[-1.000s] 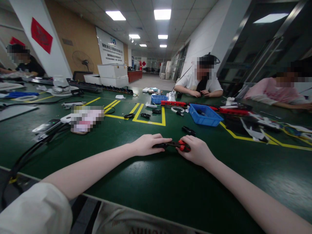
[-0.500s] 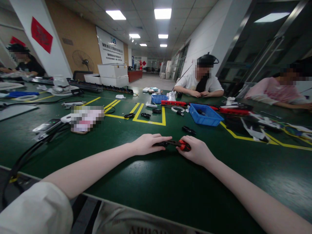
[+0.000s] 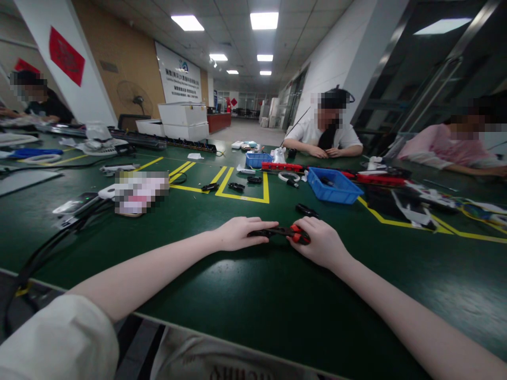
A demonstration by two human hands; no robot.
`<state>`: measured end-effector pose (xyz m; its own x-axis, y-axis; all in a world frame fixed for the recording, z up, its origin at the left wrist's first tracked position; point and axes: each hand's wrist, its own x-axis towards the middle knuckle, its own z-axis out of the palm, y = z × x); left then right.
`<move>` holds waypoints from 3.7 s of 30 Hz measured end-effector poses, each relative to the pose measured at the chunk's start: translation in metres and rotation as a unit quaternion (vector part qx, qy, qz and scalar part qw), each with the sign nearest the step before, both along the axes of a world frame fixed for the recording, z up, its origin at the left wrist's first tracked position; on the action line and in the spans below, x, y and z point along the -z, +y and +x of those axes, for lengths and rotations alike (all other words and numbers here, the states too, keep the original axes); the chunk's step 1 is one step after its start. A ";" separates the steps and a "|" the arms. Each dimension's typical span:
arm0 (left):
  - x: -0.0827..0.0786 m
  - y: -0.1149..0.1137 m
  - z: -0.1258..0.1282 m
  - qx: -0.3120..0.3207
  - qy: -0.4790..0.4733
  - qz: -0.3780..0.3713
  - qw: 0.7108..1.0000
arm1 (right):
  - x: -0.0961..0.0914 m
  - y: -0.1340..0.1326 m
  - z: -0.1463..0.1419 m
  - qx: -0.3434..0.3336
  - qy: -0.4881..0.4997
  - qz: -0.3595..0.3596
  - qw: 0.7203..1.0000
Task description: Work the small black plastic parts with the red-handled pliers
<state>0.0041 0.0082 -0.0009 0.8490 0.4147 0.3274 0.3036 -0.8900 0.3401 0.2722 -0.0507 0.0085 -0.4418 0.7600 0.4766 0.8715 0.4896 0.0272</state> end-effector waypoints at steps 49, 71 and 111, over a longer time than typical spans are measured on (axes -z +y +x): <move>-0.011 0.000 0.000 -0.016 0.011 0.015 1.000 | 0.001 0.008 0.003 -0.007 0.027 -0.048 0.998; -0.010 -0.001 -0.002 -0.011 0.013 0.048 0.999 | 0.007 0.019 0.009 -0.015 0.068 -0.087 0.994; 0.003 0.016 -0.007 -0.047 -0.062 0.003 0.997 | -0.017 0.008 0.039 0.024 -0.041 -0.194 0.980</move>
